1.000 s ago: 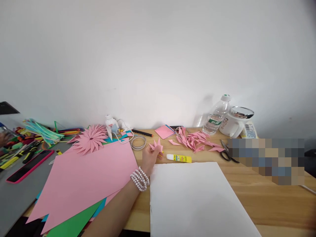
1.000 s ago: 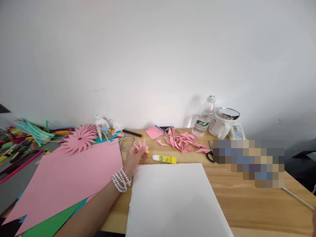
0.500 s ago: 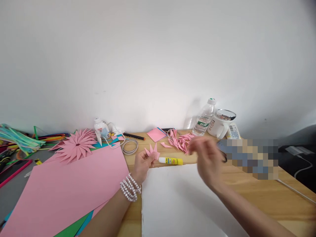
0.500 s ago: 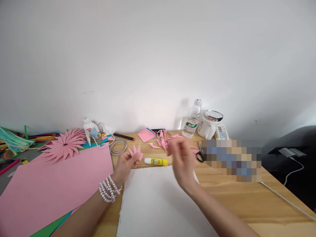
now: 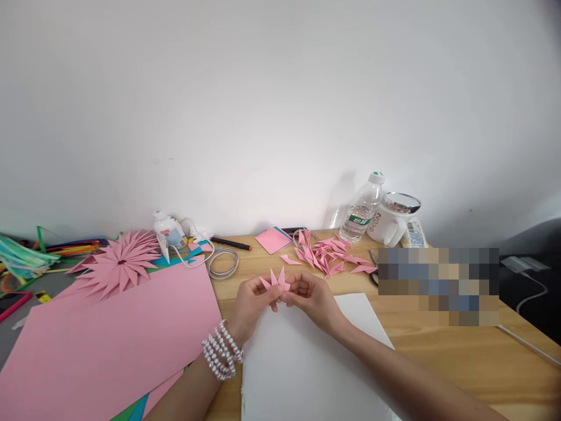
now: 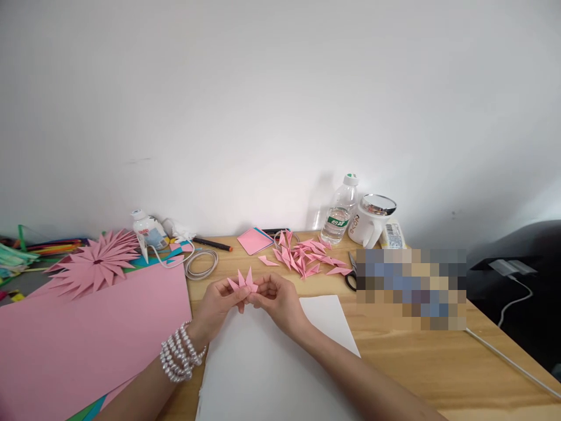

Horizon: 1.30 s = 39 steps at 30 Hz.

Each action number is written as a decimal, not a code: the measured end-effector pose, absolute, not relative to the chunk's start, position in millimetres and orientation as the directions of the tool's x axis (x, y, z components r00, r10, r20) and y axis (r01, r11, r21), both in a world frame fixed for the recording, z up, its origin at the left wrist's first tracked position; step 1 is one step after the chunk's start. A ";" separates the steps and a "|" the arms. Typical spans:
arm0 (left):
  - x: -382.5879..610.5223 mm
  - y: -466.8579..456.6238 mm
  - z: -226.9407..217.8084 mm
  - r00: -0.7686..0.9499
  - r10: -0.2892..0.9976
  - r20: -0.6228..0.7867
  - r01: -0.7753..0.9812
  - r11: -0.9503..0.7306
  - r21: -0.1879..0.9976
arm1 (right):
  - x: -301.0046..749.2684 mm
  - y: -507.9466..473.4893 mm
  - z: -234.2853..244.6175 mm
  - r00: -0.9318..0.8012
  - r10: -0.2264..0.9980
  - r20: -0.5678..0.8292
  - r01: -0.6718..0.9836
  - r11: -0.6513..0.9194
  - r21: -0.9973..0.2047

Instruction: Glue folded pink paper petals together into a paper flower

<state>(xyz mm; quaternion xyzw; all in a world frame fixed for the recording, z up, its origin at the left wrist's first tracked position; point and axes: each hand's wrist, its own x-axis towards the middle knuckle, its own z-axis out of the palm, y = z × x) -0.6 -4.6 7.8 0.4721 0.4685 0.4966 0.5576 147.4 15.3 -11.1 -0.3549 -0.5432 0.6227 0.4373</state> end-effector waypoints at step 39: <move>-3.4 -4.3 3.6 0.082 0.988 -0.129 -0.126 0.139 0.982 | 151.5 16.5 -7.5 -0.448 0.894 -0.010 -0.142 -0.082 -0.986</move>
